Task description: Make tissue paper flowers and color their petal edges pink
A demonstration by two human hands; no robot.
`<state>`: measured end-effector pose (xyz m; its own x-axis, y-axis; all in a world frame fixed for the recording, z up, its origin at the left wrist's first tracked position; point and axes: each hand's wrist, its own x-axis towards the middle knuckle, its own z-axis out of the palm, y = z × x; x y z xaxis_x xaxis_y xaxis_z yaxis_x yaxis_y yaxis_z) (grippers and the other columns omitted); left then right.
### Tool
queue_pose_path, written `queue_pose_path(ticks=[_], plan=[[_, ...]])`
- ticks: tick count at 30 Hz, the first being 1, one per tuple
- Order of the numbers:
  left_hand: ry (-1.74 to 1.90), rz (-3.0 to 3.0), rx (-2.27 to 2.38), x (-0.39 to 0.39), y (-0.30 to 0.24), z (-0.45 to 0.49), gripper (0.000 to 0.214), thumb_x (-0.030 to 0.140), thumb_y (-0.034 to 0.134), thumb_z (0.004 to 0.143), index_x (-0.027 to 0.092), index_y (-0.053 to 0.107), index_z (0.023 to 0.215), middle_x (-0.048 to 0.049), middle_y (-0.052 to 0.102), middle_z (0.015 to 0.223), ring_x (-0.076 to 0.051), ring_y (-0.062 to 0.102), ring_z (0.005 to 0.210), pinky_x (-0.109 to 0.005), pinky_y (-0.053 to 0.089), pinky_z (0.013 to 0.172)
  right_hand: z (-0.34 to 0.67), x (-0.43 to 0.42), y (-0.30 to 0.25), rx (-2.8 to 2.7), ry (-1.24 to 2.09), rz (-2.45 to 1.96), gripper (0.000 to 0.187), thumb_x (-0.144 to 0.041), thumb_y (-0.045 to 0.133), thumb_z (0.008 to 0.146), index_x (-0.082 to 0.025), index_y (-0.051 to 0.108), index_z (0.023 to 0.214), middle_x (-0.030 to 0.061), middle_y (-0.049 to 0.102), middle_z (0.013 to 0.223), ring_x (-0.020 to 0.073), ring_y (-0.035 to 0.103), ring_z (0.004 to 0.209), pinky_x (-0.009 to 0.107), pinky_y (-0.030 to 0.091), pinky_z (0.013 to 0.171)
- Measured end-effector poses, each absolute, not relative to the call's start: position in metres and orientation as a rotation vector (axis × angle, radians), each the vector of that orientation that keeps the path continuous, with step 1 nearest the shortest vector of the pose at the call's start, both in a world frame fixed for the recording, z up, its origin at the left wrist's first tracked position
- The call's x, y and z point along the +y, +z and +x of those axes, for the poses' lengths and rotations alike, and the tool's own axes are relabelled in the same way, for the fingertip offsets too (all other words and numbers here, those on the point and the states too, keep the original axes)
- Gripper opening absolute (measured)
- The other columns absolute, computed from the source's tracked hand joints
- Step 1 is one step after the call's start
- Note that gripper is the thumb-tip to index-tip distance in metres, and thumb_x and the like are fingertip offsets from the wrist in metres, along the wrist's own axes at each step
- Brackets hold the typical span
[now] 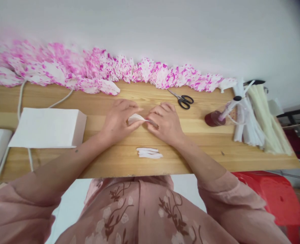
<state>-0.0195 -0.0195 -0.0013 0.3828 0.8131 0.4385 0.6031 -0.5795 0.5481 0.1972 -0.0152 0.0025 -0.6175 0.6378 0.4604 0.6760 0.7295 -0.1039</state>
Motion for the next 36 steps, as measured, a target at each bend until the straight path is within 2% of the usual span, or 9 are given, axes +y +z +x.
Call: queue_pose_path(ticks=[2, 7, 13, 19, 24, 27, 36], plan=[[0.903, 2.477, 1.23, -0.02, -0.004, -0.017, 0.023, 0.038, 0.067, 0.089, 0.021, 0.076, 0.101, -0.0095, 0.071, 0.105, -0.027, 0.062, 0.101, -0.045, 0.046, 0.095, 0.196, -0.016, 0.002, -2.478, -0.117, -1.001, 0.015, -0.025, 0.059, 0.092, -0.021, 0.071, 0.085, 0.0037, 0.07, 0.086, 0.0206, 0.054, 0.084, 0.038, 0.037, 0.091], [0.76, 2.559, 1.232, -0.019, -0.007, -0.015, 0.023, 0.03, 0.057, 0.095, 0.022, 0.077, 0.088, -0.0059, 0.071, 0.088, -0.024, 0.06, 0.089, -0.046, 0.044, 0.096, 0.194, -0.017, 0.002, -2.524, -0.115, -0.99, 0.02, -0.027, 0.056, 0.095, -0.021, 0.071, 0.084, 0.0039, 0.071, 0.087, 0.0207, 0.053, 0.086, 0.039, 0.035, 0.095], [0.678, 2.506, 1.279, -0.02, -0.005, -0.016, 0.023, 0.027, 0.056, 0.094, 0.023, 0.078, 0.088, -0.0059, 0.071, 0.088, -0.024, 0.06, 0.09, -0.046, 0.042, 0.096, 0.196, -0.015, 0.001, -2.558, 0.013, -1.031, 0.023, -0.032, 0.054, 0.098, -0.021, 0.072, 0.09, 0.0051, 0.072, 0.092, 0.0218, 0.056, 0.091, 0.04, 0.036, 0.094], [0.609, 2.446, 1.362, -0.014, -0.007, -0.017, 0.019, 0.027, 0.06, 0.091, 0.021, 0.076, 0.083, -0.0058, 0.073, 0.091, -0.024, 0.059, 0.089, -0.043, 0.042, 0.091, 0.215, -0.006, 0.001, -2.275, 0.168, -1.144, 0.03, -0.042, 0.053, 0.099, -0.021, 0.07, 0.112, 0.0073, 0.074, 0.102, 0.0233, 0.063, 0.099, 0.039, 0.042, 0.092], [0.571, 2.356, 1.399, -0.009, -0.006, -0.017, 0.017, 0.031, 0.062, 0.09, 0.021, 0.077, 0.089, -0.0054, 0.074, 0.093, -0.024, 0.06, 0.09, -0.041, 0.041, 0.089, 0.228, 0.002, -0.003, -2.204, 0.276, -1.152, 0.028, -0.035, 0.049, 0.1, -0.022, 0.071, 0.108, 0.0068, 0.075, 0.097, 0.0224, 0.066, 0.093, 0.038, 0.047, 0.087], [0.559, 2.322, 1.409, -0.008, -0.004, -0.017, 0.018, 0.03, 0.062, 0.088, 0.02, 0.076, 0.09, -0.0059, 0.074, 0.091, -0.025, 0.061, 0.091, -0.041, 0.041, 0.09, 0.228, 0.004, -0.005, -2.258, 0.322, -1.086, 0.026, -0.03, 0.049, 0.099, -0.021, 0.072, 0.107, 0.0074, 0.075, 0.1, 0.0218, 0.067, 0.094, 0.038, 0.049, 0.089], [0.654, 2.368, 1.406, -0.007, -0.009, -0.017, 0.018, 0.032, 0.06, 0.087, 0.022, 0.074, 0.082, -0.0051, 0.074, 0.087, -0.023, 0.06, 0.085, -0.04, 0.043, 0.085, 0.226, 0.009, -0.009, -2.299, 0.349, -1.114, 0.025, -0.023, 0.05, 0.096, -0.019, 0.073, 0.107, 0.0078, 0.077, 0.104, 0.0213, 0.068, 0.097, 0.037, 0.05, 0.09]])
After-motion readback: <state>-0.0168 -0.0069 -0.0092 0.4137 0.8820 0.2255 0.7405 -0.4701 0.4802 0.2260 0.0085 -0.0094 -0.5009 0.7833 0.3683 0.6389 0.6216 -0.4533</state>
